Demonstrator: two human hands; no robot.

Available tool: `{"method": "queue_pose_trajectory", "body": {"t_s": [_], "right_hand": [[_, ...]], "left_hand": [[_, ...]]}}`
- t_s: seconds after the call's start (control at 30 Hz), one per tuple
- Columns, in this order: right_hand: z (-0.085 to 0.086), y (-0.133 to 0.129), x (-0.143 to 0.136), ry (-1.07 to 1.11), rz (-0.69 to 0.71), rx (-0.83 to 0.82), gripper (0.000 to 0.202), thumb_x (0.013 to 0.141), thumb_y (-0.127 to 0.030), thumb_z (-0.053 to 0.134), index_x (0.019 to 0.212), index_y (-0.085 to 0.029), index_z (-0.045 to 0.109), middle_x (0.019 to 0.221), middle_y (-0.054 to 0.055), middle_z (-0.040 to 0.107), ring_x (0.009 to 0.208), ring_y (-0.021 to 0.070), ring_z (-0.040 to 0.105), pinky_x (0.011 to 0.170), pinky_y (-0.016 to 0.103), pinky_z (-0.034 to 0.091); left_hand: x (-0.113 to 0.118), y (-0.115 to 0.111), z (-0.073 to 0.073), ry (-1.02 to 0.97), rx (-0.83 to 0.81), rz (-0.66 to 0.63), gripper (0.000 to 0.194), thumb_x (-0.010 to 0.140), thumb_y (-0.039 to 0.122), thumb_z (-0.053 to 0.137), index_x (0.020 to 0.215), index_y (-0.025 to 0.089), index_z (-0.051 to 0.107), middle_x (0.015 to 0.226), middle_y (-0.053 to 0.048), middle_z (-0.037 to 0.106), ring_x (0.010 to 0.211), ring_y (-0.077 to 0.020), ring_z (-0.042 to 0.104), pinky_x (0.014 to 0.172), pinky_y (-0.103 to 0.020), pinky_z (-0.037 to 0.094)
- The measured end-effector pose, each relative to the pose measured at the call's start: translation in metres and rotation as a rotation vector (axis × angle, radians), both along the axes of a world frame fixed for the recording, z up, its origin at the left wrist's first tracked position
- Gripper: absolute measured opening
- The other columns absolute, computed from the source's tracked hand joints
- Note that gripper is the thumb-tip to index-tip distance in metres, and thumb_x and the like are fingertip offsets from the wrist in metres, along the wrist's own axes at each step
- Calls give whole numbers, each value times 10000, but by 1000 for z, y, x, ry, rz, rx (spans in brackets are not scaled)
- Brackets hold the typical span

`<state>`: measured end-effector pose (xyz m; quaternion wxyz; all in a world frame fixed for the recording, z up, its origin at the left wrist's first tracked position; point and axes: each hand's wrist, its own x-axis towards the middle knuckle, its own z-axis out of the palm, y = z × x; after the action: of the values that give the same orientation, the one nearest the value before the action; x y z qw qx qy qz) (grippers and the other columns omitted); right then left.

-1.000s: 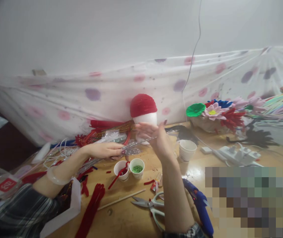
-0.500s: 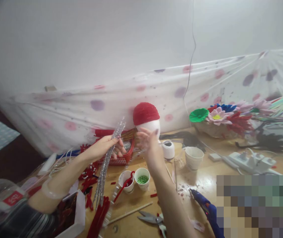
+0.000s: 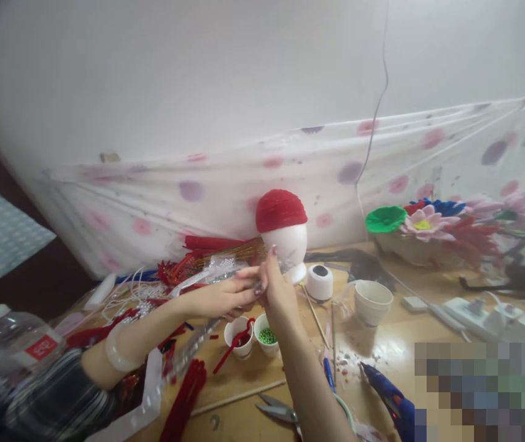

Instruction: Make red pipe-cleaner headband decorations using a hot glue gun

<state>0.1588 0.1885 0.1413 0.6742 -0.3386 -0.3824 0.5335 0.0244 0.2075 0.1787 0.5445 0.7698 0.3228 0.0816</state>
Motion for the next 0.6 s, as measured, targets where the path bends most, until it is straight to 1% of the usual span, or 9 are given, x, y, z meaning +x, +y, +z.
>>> {"method": "queue_pose_trajectory", "body": {"t_s": [0.07,0.17,0.23,0.3,0.33,0.4,0.5,0.57,0.6], "right_hand": [[-1,4,6,47,-61,34,634,703,-749,687,461,-236,403,786,81,768,740,226,692,678,332,540],[-1,9,18,73,-143,70,449,696,-648,753,620,-221,634,939,76,785,908,246,700,832,363,534],[-2,10,27,75,-169,67,369,718,-591,744,725,-223,711,971,74,783,963,252,690,856,374,526],[-2,9,34,68,-190,65,309,732,-531,742,749,-222,735,944,77,781,973,251,683,870,380,520],[-2,8,37,61,-198,63,286,731,-505,750,747,-220,740,921,77,778,958,248,682,873,379,519],[-2,7,42,42,-222,58,256,731,-474,766,751,-219,744,896,69,770,912,231,682,861,364,521],[-2,6,49,9,-272,45,243,721,-456,785,747,-221,729,861,50,757,826,196,674,798,326,528],[-1,5,53,-15,-302,46,263,703,-464,796,743,-217,714,830,44,747,778,184,666,765,319,529],[-1,5,55,-31,-313,47,277,692,-470,804,743,-214,709,814,44,743,766,184,664,760,321,530]], "left_hand": [[-13,19,14,142,104,-90,340,962,541,452,933,209,517,639,72,370,506,-82,323,496,-240,318],[-35,65,43,336,278,-127,175,896,342,651,871,171,628,768,26,570,685,-112,531,662,-251,462],[-48,102,59,461,429,-65,166,904,319,661,925,154,656,887,-8,640,815,-151,609,764,-309,525],[-56,137,66,567,583,61,260,944,363,616,1102,158,643,1126,-66,656,977,-206,645,850,-398,560],[-57,152,65,612,652,131,297,953,374,601,1171,175,629,1215,-81,637,1036,-224,639,888,-422,559],[-54,175,50,690,765,264,364,946,371,615,1251,173,590,1272,-103,611,1086,-240,631,910,-460,555],[-41,194,10,759,873,380,387,945,370,616,1278,177,576,1300,-109,597,1108,-247,624,924,-473,550],[-33,198,-15,780,905,385,397,943,369,620,1287,176,571,1310,-110,593,1121,-253,620,933,-482,546],[-31,198,-24,784,915,375,401,942,367,622,1290,176,570,1318,-111,588,1132,-257,616,941,-488,542]]}}
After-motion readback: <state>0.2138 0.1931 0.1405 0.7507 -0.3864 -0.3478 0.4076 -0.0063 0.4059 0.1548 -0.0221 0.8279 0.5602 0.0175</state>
